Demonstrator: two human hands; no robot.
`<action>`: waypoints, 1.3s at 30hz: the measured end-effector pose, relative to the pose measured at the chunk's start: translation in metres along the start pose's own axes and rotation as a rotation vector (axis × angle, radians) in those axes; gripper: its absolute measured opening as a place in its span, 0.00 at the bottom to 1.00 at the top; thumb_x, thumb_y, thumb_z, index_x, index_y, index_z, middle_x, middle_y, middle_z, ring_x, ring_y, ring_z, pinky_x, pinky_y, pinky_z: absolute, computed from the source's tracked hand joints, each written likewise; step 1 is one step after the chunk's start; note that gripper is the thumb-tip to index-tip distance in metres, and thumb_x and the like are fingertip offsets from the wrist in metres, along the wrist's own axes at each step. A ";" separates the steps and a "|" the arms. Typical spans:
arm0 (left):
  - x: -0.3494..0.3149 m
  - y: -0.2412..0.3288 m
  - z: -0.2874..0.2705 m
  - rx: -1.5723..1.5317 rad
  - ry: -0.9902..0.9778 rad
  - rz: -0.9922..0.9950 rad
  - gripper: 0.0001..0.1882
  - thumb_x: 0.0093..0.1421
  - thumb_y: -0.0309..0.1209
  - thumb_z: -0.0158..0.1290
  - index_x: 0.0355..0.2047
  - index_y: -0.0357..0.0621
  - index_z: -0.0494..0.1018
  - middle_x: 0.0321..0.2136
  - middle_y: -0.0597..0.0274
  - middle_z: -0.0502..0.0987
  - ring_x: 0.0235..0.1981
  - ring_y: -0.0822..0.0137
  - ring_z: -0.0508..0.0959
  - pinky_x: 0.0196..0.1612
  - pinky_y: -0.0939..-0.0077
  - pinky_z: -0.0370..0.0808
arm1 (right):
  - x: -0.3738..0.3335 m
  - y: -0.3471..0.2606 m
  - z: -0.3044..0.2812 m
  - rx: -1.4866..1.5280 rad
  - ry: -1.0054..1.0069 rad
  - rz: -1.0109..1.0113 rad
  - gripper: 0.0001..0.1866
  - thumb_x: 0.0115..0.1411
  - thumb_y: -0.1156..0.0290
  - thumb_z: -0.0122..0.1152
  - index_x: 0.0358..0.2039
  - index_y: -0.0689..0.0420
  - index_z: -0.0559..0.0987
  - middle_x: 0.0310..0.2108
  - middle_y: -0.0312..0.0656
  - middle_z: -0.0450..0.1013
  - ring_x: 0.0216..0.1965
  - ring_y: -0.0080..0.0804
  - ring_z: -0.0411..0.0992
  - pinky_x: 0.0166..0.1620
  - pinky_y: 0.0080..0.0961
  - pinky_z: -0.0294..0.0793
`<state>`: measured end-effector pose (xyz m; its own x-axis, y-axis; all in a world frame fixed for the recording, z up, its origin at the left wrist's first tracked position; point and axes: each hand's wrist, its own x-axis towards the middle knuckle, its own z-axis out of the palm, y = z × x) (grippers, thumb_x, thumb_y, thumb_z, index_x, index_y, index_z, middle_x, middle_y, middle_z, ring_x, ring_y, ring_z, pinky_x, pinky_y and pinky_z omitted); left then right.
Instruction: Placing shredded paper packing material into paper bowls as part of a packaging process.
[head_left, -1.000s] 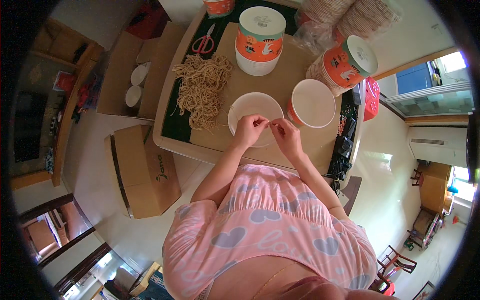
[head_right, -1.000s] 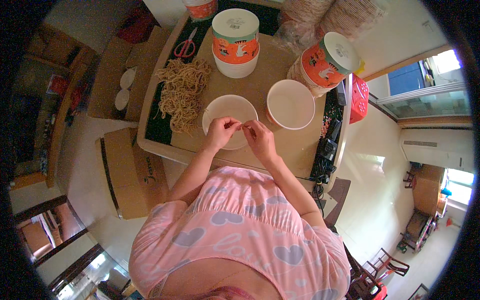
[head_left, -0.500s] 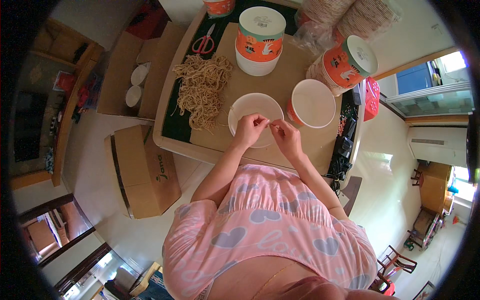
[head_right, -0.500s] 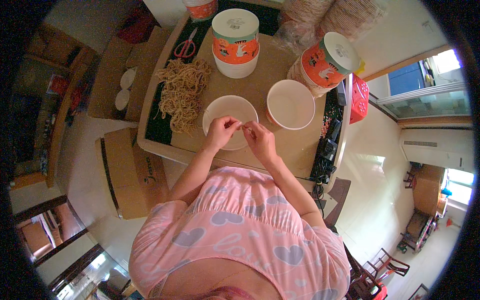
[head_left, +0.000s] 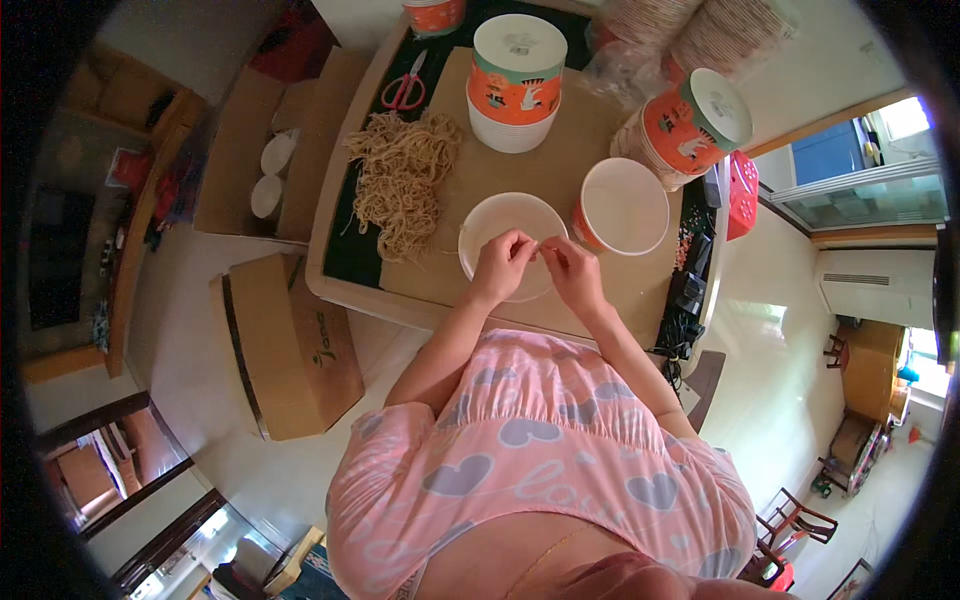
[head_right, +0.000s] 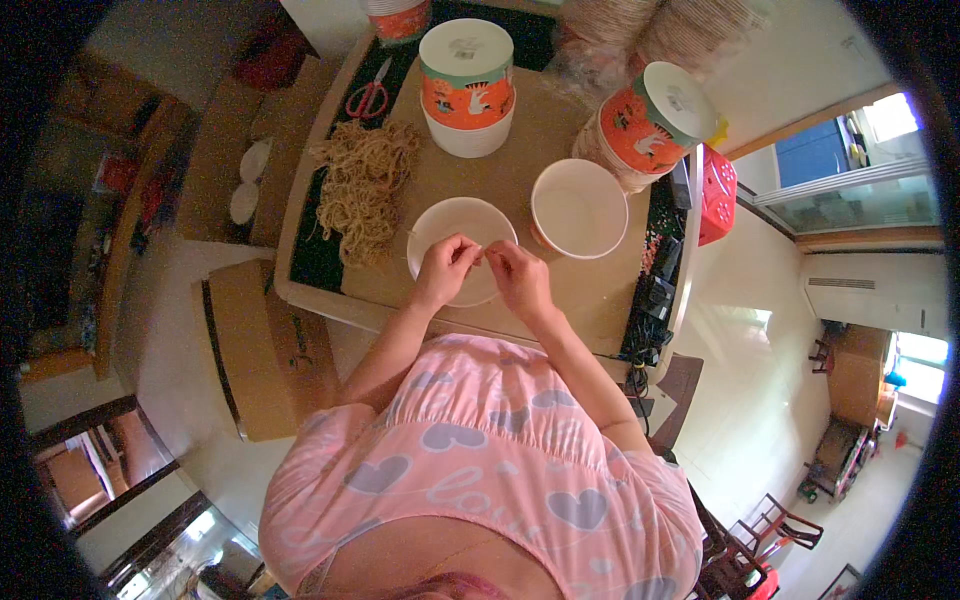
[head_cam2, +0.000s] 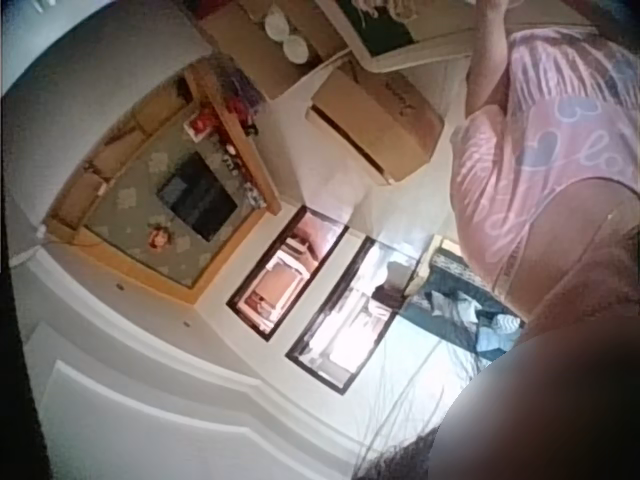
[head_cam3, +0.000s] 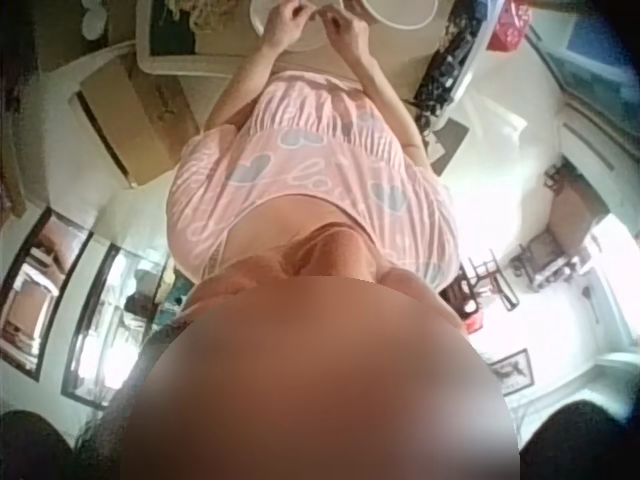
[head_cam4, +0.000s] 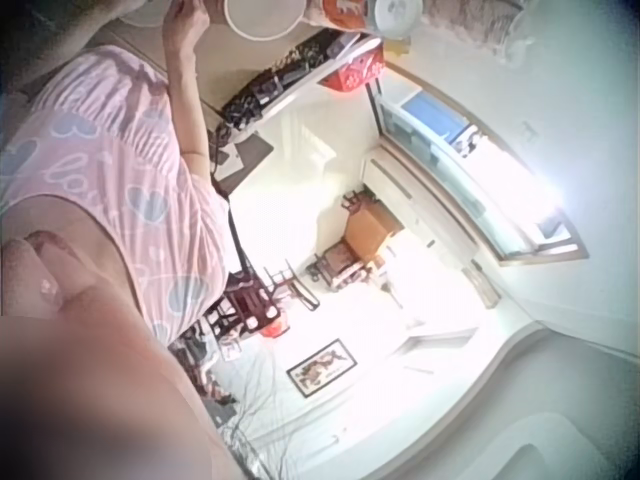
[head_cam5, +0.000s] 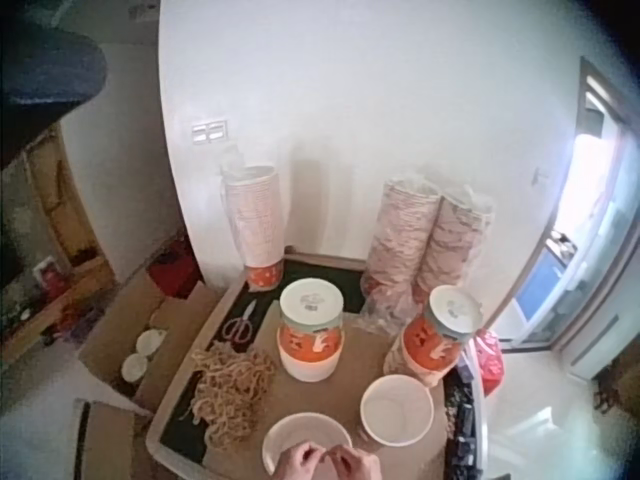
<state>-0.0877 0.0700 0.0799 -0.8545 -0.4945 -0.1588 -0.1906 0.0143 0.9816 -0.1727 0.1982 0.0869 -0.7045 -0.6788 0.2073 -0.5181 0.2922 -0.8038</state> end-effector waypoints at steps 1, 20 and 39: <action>0.000 0.002 -0.001 0.001 0.001 -0.001 0.07 0.59 0.27 0.50 0.27 0.33 0.71 0.21 0.58 0.77 0.24 0.70 0.77 0.29 0.77 0.72 | 0.002 -0.003 -0.002 0.054 0.002 0.012 0.04 0.56 0.76 0.57 0.32 0.59 0.77 0.23 0.41 0.73 0.18 0.26 0.66 0.23 0.21 0.66; -0.014 0.063 -0.017 0.146 -0.198 0.107 0.06 0.58 0.27 0.51 0.26 0.37 0.73 0.21 0.65 0.74 0.22 0.80 0.70 0.27 0.82 0.67 | 0.011 -0.037 -0.051 -0.042 -0.193 -0.148 0.04 0.52 0.77 0.60 0.28 0.59 0.75 0.27 0.40 0.72 0.24 0.35 0.70 0.27 0.27 0.70; -0.044 0.096 -0.050 -0.190 -0.344 0.074 0.02 0.57 0.24 0.52 0.29 0.39 0.73 0.25 0.71 0.73 0.29 0.83 0.71 0.30 0.87 0.68 | -0.004 -0.009 -0.029 -0.068 0.017 -0.140 0.06 0.54 0.76 0.57 0.33 0.60 0.73 0.33 0.46 0.71 0.35 0.44 0.71 0.37 0.34 0.71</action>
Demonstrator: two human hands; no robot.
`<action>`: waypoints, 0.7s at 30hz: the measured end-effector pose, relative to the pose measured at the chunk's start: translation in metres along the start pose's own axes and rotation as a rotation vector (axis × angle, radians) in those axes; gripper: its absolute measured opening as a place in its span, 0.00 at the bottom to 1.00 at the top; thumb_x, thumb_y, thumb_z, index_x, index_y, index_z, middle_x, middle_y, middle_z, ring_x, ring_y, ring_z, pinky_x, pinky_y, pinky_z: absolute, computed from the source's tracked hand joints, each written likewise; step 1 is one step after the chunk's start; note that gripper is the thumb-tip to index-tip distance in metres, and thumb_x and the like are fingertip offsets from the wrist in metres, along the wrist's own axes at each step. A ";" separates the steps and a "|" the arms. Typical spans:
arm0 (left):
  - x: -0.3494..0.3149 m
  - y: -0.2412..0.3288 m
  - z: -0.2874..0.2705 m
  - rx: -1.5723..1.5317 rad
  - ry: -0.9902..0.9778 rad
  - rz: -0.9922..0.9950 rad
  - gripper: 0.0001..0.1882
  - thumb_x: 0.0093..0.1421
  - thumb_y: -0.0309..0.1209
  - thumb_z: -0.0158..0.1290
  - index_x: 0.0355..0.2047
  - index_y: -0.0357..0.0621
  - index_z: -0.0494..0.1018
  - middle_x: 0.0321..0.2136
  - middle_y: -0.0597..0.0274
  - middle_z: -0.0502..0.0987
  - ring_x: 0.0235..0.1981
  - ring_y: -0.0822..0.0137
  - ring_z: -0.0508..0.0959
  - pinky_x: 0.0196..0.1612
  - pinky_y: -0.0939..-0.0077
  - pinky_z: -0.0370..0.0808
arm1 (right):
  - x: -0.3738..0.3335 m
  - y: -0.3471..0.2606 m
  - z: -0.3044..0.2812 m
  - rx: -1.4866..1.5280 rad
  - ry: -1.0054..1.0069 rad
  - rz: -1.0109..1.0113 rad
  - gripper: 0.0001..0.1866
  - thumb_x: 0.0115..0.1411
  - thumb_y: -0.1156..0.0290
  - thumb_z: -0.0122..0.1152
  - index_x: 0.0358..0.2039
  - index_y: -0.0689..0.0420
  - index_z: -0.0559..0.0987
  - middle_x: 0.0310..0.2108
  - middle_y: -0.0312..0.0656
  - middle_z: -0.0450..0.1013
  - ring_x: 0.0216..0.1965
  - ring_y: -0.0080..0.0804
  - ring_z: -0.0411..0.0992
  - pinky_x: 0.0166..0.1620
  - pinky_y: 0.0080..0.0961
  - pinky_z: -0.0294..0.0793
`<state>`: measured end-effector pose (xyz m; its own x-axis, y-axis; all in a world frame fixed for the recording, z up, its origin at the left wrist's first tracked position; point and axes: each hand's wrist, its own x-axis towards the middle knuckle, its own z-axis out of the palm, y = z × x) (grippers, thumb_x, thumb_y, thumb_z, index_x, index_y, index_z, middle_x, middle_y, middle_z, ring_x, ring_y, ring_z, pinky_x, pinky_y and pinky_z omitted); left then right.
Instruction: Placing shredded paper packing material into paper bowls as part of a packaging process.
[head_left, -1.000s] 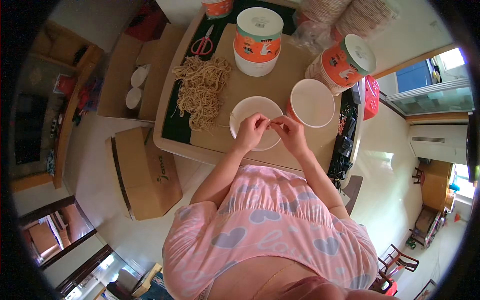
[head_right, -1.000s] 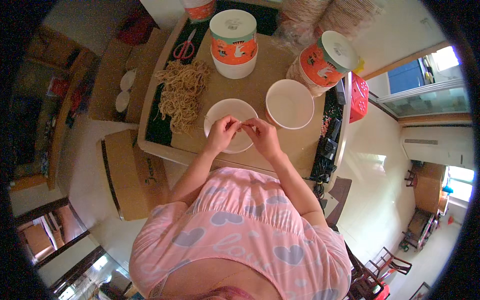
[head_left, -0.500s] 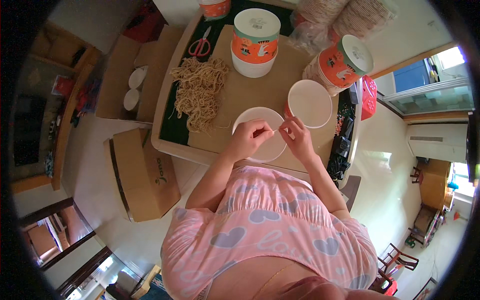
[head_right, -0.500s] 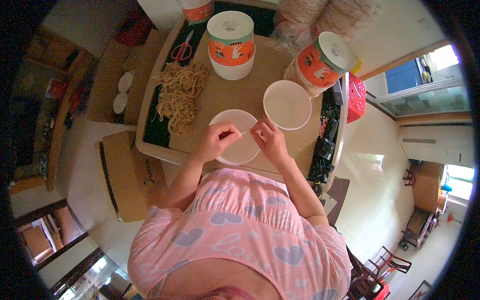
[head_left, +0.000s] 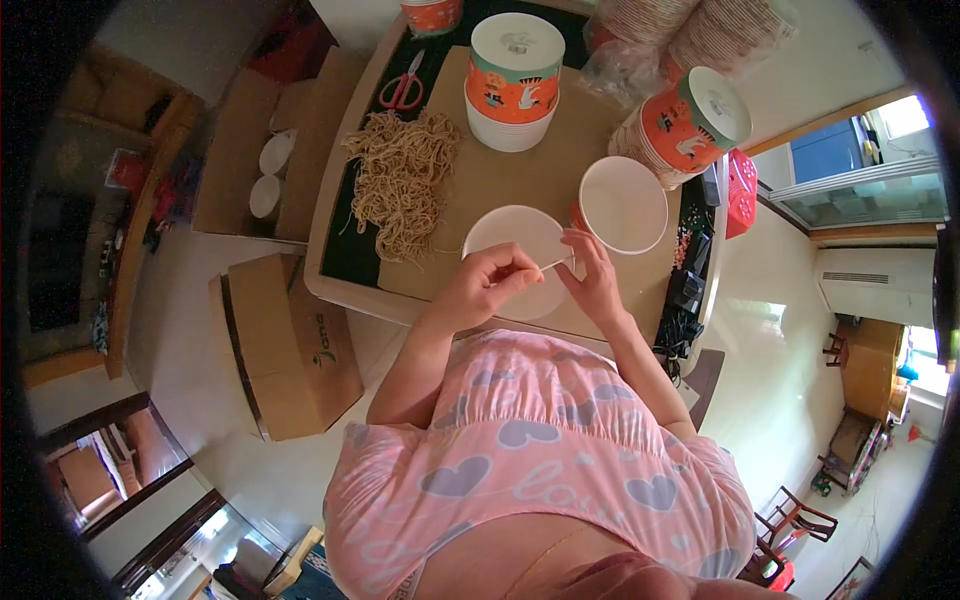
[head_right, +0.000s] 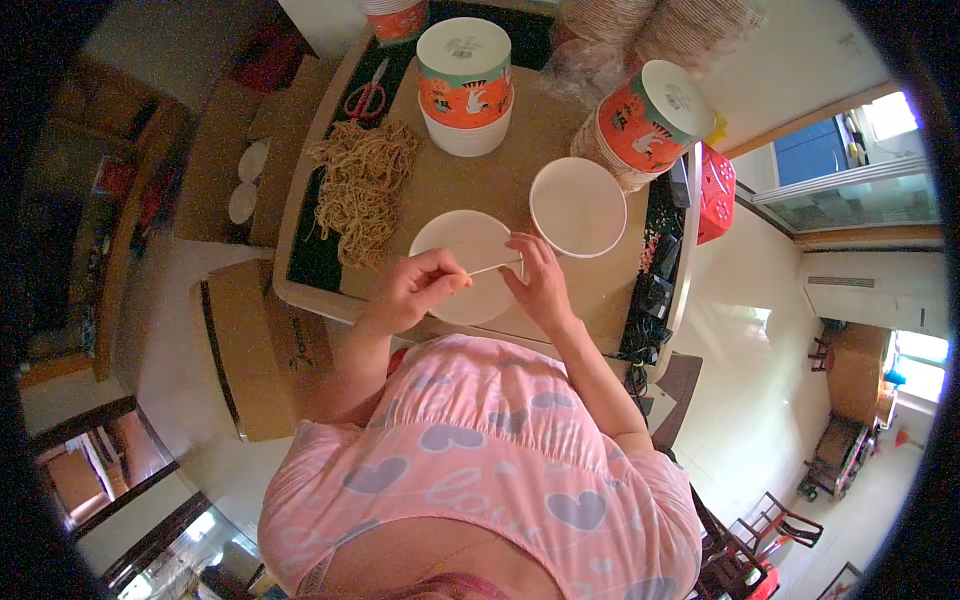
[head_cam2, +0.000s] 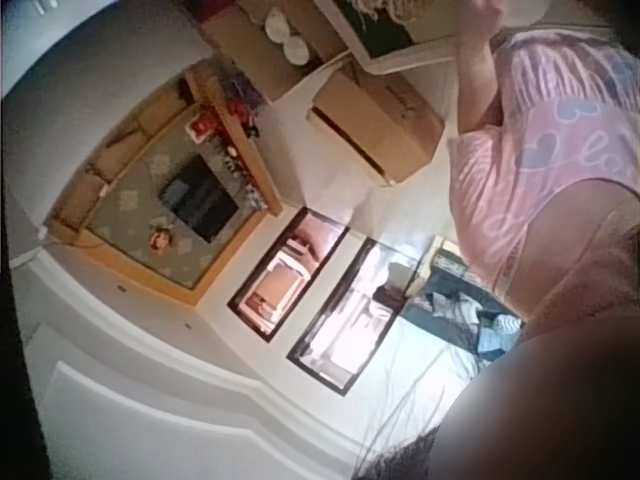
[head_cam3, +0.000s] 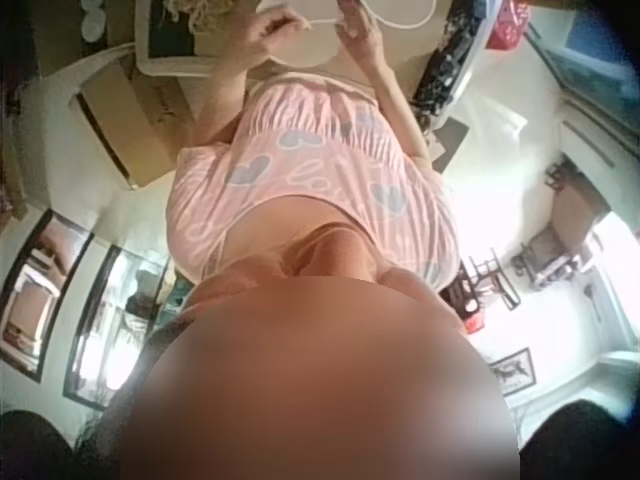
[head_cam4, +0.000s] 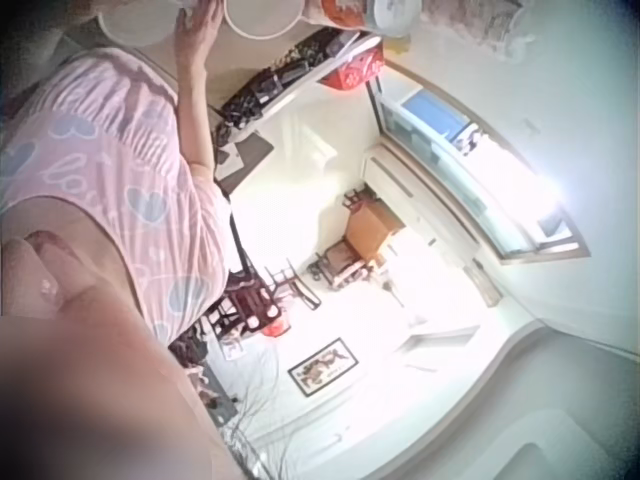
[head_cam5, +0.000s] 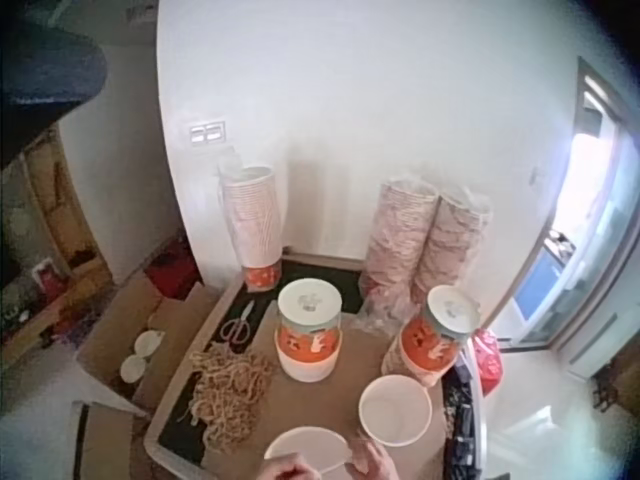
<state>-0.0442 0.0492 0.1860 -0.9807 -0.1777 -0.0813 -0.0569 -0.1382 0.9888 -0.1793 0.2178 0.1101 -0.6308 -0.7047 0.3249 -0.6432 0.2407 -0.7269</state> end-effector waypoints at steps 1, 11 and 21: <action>0.002 0.000 0.002 0.026 -0.025 0.015 0.02 0.57 0.24 0.53 0.30 0.39 0.73 0.26 0.72 0.73 0.29 0.84 0.70 0.31 0.88 0.68 | 0.006 -0.007 -0.003 -0.016 0.004 -0.103 0.06 0.54 0.76 0.57 0.33 0.61 0.73 0.34 0.47 0.71 0.37 0.45 0.71 0.38 0.35 0.71; 0.010 -0.051 -0.038 0.076 0.413 -0.016 0.04 0.56 0.27 0.55 0.29 0.39 0.74 0.22 0.72 0.74 0.24 0.81 0.72 0.29 0.87 0.69 | 0.026 0.016 0.027 0.027 0.048 0.135 0.06 0.57 0.75 0.53 0.35 0.62 0.72 0.30 0.48 0.72 0.32 0.48 0.71 0.35 0.33 0.71; 0.022 -0.159 -0.075 0.201 0.553 -0.285 0.08 0.55 0.32 0.55 0.28 0.38 0.75 0.22 0.66 0.76 0.22 0.74 0.72 0.27 0.78 0.69 | 0.012 0.087 0.066 0.353 -0.157 0.669 0.08 0.58 0.69 0.53 0.30 0.59 0.77 0.18 0.39 0.73 0.18 0.26 0.69 0.23 0.27 0.69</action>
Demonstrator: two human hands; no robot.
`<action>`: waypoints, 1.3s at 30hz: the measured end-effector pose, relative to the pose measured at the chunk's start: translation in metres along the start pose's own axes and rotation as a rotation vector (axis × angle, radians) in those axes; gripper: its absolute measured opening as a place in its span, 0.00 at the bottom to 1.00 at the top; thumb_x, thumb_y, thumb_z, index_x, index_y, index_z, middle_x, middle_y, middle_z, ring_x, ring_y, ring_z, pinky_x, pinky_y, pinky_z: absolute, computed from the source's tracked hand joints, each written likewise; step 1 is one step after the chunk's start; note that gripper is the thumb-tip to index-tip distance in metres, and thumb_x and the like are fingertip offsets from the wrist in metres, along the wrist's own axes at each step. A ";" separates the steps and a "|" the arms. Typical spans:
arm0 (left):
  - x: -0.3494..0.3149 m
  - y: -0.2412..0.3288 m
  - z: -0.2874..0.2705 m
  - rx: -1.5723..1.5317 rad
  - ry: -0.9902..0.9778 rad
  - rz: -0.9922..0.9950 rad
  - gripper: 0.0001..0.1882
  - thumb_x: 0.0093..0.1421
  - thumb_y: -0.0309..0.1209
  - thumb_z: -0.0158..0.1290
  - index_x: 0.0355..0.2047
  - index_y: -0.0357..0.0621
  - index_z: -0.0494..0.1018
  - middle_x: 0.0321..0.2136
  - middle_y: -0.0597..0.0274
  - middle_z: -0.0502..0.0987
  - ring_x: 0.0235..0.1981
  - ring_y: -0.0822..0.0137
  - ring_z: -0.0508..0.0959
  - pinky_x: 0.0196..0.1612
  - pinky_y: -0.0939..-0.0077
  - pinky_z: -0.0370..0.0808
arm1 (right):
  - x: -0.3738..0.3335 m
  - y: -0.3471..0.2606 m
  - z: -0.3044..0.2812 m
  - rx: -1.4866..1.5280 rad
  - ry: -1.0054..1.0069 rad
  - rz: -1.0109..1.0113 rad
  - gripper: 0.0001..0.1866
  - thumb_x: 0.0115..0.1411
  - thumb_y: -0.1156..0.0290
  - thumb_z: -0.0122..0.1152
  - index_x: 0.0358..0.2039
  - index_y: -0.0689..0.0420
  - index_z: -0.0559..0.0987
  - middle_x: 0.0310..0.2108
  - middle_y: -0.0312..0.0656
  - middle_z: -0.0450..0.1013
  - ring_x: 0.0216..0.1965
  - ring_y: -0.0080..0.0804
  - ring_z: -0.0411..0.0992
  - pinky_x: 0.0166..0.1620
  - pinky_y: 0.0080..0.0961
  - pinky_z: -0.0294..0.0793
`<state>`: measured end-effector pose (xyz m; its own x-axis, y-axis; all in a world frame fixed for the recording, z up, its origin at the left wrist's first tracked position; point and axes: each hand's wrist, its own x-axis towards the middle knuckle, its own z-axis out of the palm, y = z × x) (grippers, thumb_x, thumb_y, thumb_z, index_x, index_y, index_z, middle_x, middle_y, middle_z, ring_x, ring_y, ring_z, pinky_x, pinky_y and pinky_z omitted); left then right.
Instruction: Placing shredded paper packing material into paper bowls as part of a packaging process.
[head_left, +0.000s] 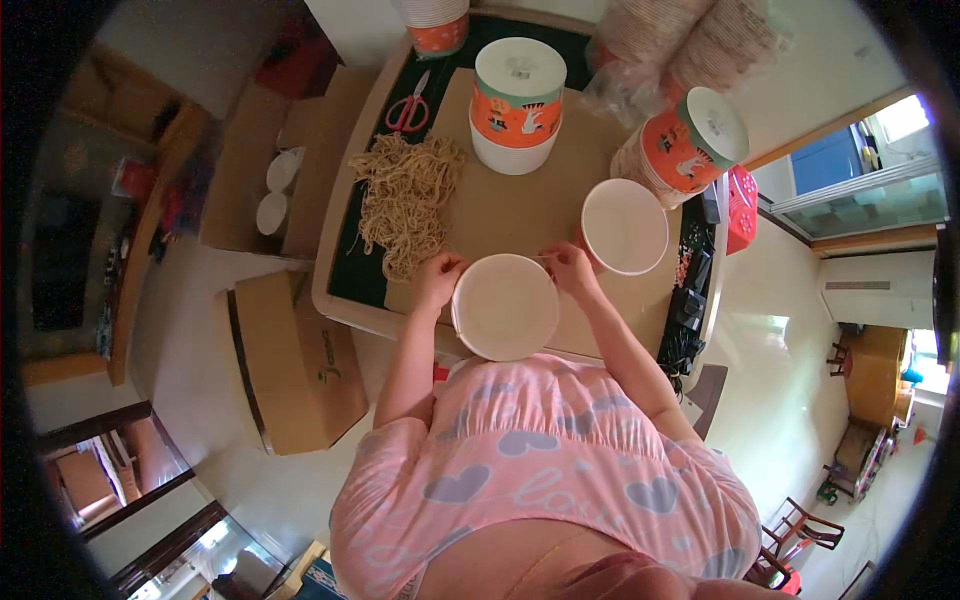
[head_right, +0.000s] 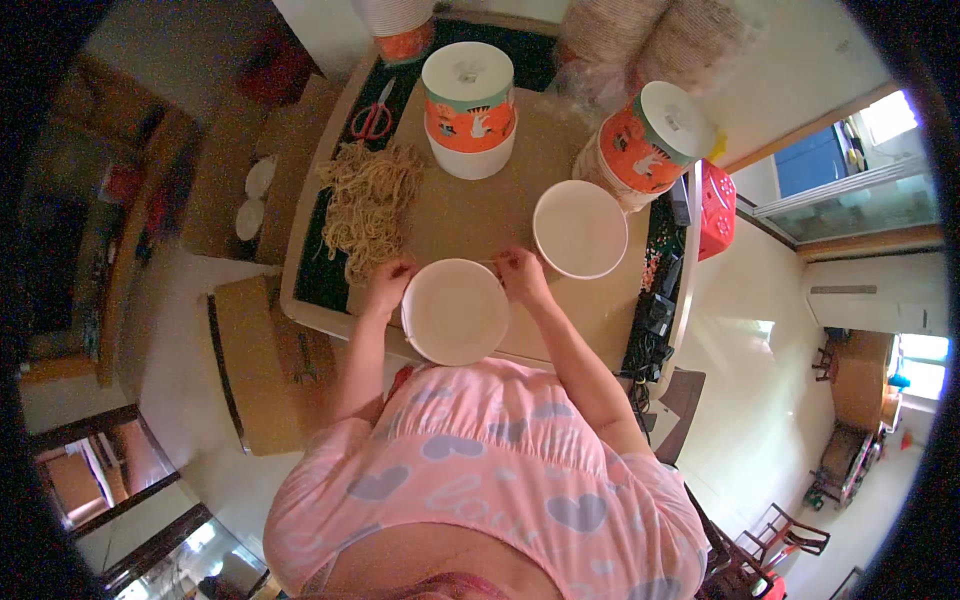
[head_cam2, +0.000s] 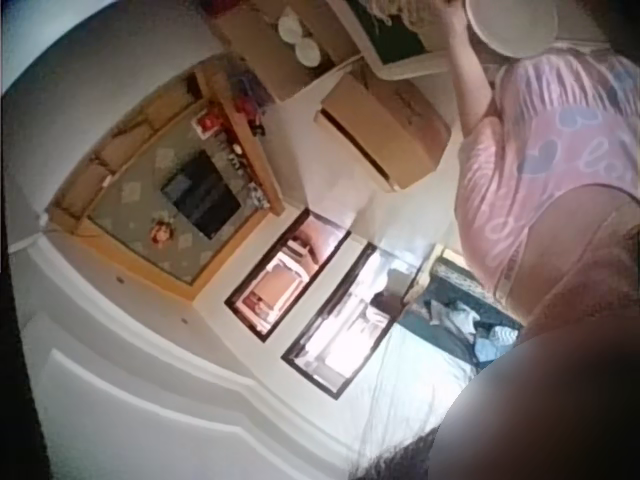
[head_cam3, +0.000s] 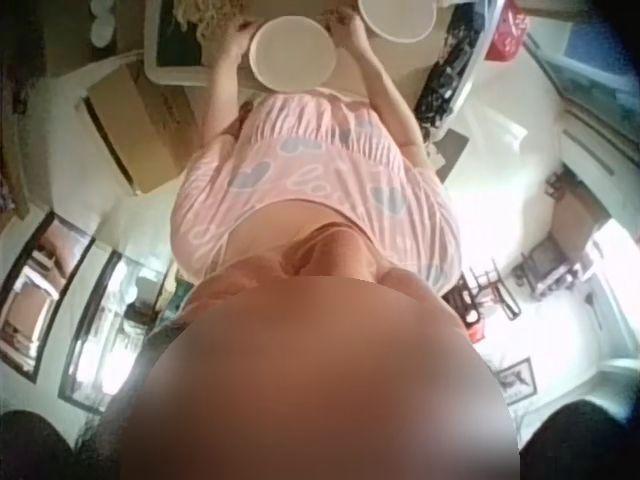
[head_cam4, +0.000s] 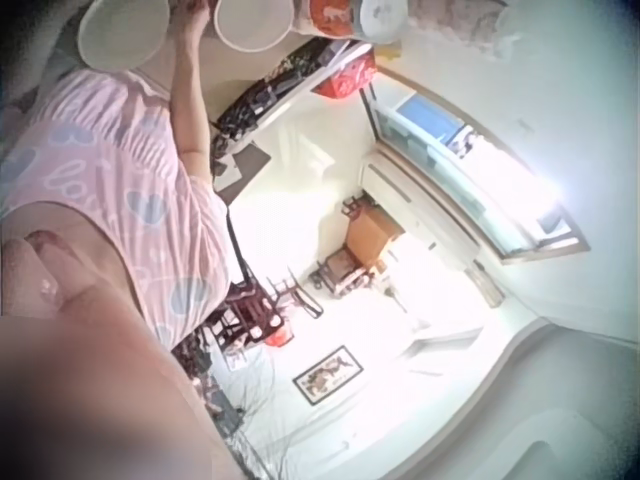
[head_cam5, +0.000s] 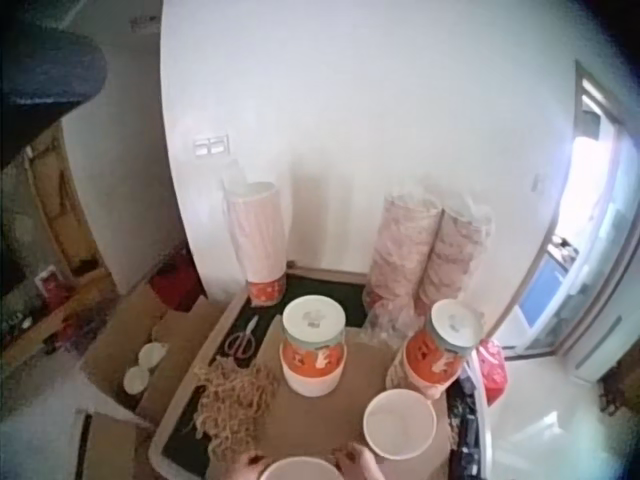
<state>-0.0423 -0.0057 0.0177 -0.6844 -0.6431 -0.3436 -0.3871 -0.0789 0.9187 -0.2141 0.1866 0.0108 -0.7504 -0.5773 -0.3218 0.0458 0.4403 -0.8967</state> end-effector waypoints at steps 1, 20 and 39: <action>0.007 -0.012 0.000 0.203 -0.037 -0.089 0.07 0.56 0.26 0.54 0.33 0.38 0.76 0.29 0.62 0.78 0.31 0.72 0.75 0.35 0.78 0.72 | 0.001 0.004 -0.004 0.001 0.007 0.003 0.08 0.58 0.69 0.53 0.30 0.59 0.77 0.18 0.39 0.73 0.18 0.26 0.69 0.23 0.27 0.69; 0.002 0.223 0.012 0.180 -0.221 0.693 0.27 0.50 0.17 0.51 0.51 0.46 0.63 0.45 0.59 0.69 0.35 0.68 0.75 0.30 0.78 0.74 | -0.035 -0.209 -0.145 -0.231 -0.008 -0.428 0.23 0.56 0.83 0.47 0.54 0.58 0.68 0.42 0.36 0.70 0.36 0.21 0.67 0.39 0.17 0.69; 0.135 0.314 0.238 0.476 -0.276 1.254 0.27 0.51 0.18 0.46 0.52 0.52 0.60 0.56 0.53 0.61 0.48 0.47 0.71 0.45 0.60 0.74 | 0.047 -0.074 -0.246 -0.283 0.758 -0.591 0.28 0.58 0.84 0.42 0.60 0.61 0.58 0.57 0.54 0.60 0.56 0.47 0.62 0.56 0.35 0.63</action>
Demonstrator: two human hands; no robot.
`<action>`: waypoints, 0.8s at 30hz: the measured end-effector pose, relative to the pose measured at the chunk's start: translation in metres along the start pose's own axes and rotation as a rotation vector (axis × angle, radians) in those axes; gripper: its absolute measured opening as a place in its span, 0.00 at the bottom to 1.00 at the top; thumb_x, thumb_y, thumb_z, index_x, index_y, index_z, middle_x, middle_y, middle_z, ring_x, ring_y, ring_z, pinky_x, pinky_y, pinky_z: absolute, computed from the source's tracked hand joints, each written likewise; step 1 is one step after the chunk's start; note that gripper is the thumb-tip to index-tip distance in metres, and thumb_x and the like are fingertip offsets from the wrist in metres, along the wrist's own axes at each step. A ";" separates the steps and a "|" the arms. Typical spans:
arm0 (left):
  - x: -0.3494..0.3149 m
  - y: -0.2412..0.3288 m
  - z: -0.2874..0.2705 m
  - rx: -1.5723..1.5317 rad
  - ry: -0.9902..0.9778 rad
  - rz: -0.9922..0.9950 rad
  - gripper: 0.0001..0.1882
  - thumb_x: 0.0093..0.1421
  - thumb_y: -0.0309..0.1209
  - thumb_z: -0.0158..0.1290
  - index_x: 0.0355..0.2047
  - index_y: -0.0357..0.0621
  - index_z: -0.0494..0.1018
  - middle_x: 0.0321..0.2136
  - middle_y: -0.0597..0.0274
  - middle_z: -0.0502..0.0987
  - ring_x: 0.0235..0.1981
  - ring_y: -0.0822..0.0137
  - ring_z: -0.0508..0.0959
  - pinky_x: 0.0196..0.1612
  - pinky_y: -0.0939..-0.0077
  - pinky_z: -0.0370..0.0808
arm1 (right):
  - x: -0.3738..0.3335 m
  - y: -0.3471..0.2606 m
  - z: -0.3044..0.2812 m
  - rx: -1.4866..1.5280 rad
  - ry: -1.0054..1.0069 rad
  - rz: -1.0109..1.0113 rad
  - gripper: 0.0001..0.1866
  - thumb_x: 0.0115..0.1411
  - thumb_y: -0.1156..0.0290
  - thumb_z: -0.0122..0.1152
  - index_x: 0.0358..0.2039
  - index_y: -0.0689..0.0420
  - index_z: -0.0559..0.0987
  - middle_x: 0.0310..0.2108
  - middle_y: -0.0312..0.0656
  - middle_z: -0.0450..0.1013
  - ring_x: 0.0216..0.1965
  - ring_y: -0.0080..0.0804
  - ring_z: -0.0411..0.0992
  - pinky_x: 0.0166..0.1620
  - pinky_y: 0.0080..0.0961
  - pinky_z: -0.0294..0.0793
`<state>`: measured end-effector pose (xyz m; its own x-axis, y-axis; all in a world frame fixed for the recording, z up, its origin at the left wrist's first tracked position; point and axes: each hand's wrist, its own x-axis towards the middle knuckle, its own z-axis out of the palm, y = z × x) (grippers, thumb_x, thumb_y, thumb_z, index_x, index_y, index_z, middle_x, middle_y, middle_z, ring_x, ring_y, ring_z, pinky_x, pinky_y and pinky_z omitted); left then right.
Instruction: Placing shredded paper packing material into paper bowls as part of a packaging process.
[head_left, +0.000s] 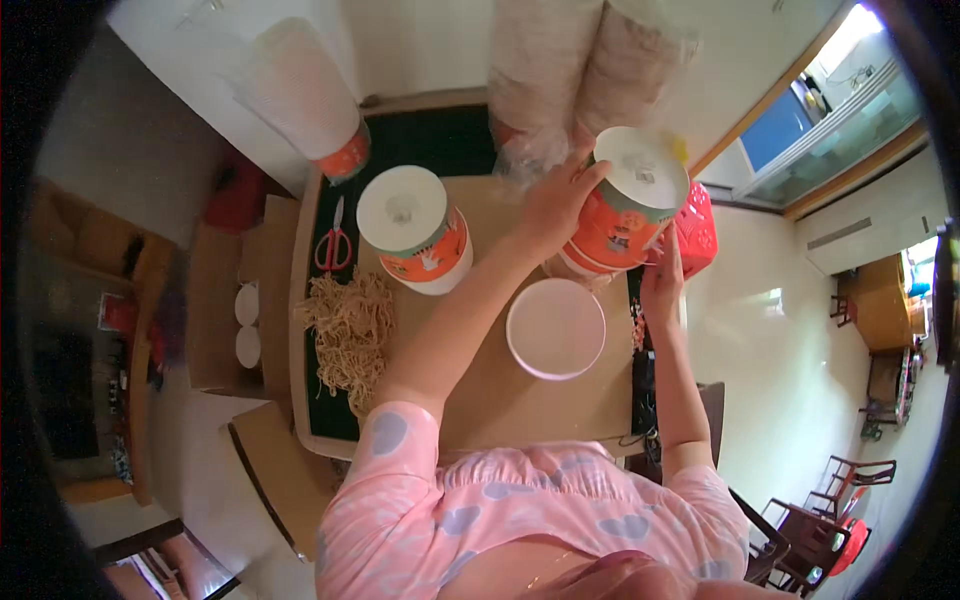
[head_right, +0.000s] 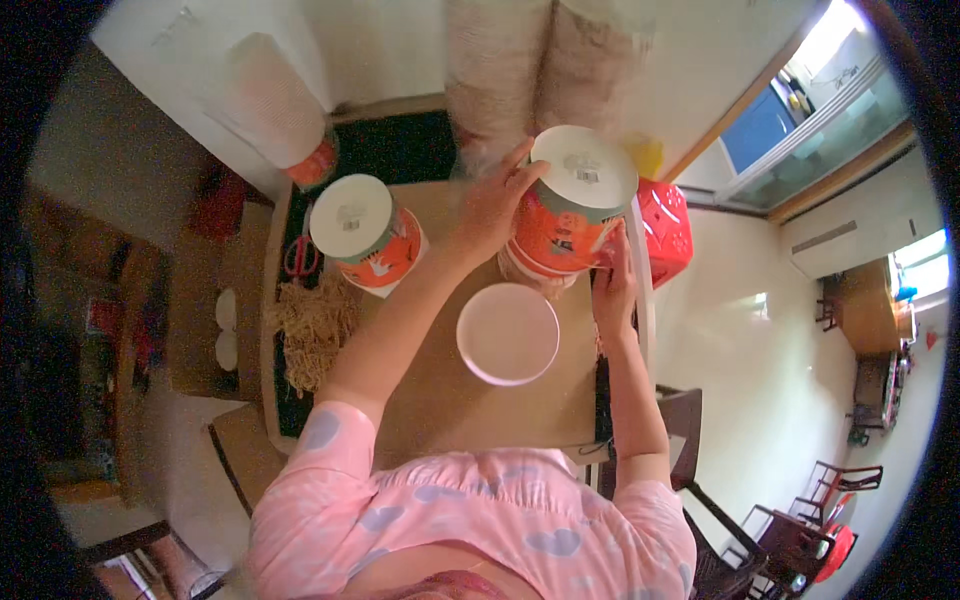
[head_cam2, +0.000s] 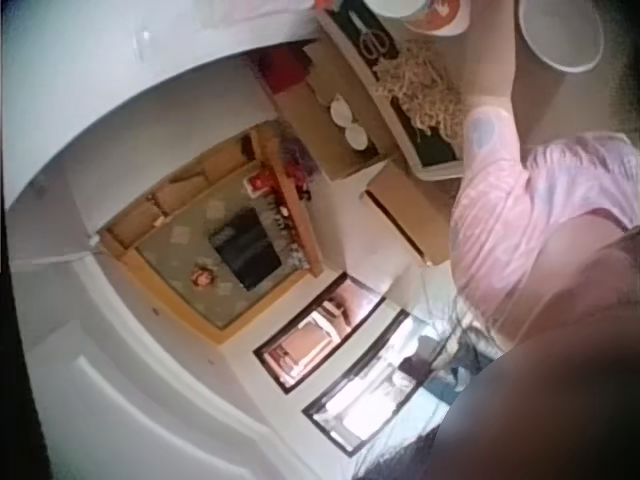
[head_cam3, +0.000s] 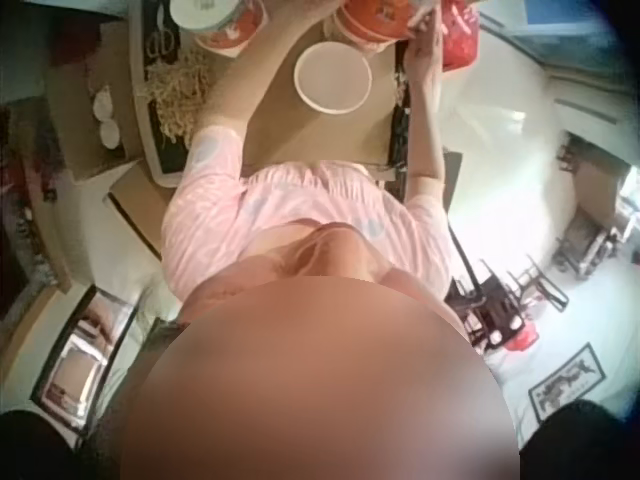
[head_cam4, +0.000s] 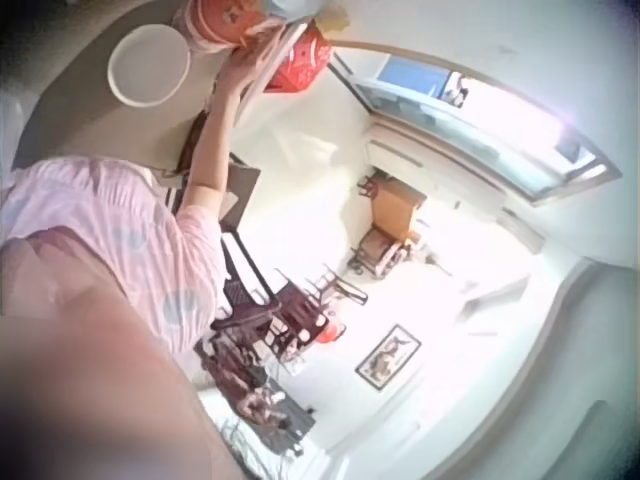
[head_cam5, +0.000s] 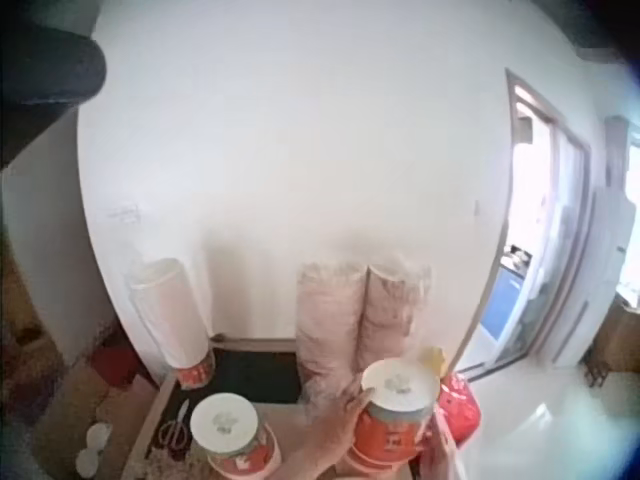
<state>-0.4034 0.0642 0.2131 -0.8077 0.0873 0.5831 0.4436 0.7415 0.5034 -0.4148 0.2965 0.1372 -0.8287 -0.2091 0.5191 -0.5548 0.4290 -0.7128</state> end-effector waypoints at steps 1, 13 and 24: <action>-0.007 -0.001 0.003 -0.005 -0.006 -0.010 0.27 0.51 0.18 0.46 0.52 0.52 0.60 0.56 0.53 0.61 0.48 0.47 0.71 0.45 0.60 0.74 | -0.007 -0.010 0.005 0.099 0.012 0.022 0.28 0.57 0.84 0.43 0.60 0.61 0.57 0.58 0.54 0.59 0.56 0.48 0.63 0.56 0.35 0.63; -0.039 -0.010 -0.001 0.224 -0.127 -0.141 0.28 0.58 0.26 0.42 0.59 0.62 0.55 0.52 0.44 0.65 0.49 0.43 0.70 0.48 0.53 0.69 | -0.119 0.024 0.030 0.097 -0.157 0.518 0.18 0.61 0.70 0.53 0.52 0.55 0.68 0.31 0.35 0.68 0.28 0.18 0.65 0.31 0.15 0.66; -0.352 0.000 -0.084 0.125 0.026 -0.907 0.12 0.57 0.25 0.49 0.43 0.43 0.70 0.36 0.55 0.74 0.34 0.60 0.76 0.37 0.72 0.73 | -0.142 -0.034 0.055 0.253 -0.560 0.587 0.17 0.62 0.67 0.51 0.51 0.59 0.71 0.17 0.29 0.66 0.17 0.15 0.62 0.21 0.15 0.63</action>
<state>-0.0862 -0.0227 0.0610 -0.8163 -0.5775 0.0127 -0.4029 0.5850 0.7039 -0.2823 0.2635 0.0620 -0.8645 -0.4466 -0.2305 0.0321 0.4086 -0.9121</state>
